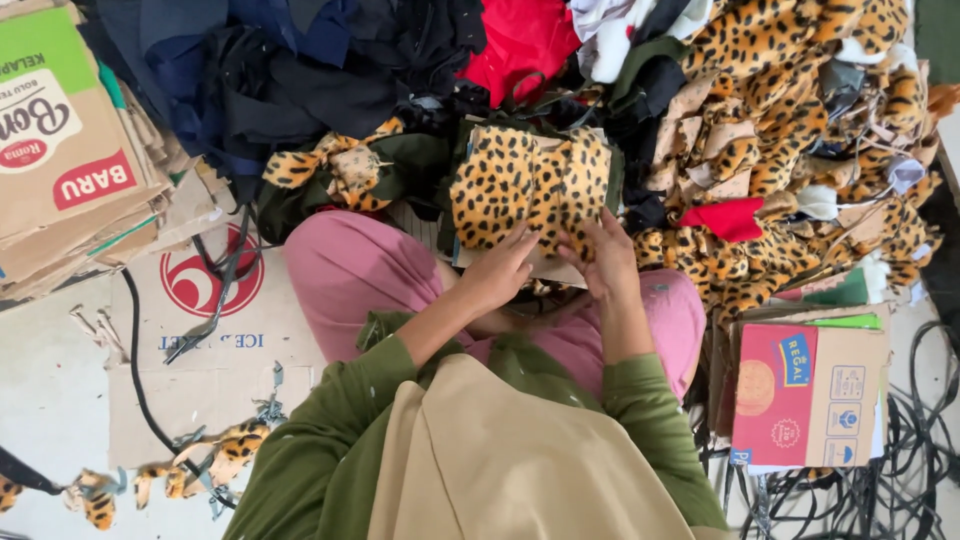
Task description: The person wraps cardboard pieces with leopard-print fabric by hand and places them into a small box. They close the box and secure it with packing tape, cutting the tape using a small blade.
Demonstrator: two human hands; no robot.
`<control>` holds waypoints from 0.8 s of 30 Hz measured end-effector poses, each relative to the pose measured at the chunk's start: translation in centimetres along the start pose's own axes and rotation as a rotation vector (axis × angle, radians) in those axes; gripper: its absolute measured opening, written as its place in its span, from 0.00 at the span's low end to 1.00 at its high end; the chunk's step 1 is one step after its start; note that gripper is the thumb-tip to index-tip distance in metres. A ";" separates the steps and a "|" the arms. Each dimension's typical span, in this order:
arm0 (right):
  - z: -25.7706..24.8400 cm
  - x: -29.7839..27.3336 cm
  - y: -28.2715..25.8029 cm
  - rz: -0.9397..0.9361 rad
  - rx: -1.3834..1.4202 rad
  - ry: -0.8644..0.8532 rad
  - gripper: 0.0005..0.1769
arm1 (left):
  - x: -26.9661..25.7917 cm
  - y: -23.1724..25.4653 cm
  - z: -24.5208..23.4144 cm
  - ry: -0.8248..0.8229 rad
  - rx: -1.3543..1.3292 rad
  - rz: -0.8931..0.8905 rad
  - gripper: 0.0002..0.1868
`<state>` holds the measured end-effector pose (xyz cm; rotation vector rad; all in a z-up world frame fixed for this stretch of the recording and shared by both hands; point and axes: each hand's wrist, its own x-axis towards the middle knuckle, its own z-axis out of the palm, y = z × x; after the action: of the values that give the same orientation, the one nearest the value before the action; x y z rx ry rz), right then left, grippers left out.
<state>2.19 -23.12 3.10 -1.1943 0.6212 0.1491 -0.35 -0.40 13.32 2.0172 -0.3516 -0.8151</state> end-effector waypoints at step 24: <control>5.4 -0.9 0.0 -0.976 -1.536 0.150 0.28 | 3.0 -4.4 1.6 0.460 0.482 0.101 0.28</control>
<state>3.40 -18.05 4.77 -2.8731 -0.1553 -0.3860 0.49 -0.56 7.82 2.5309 -0.4036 -0.1902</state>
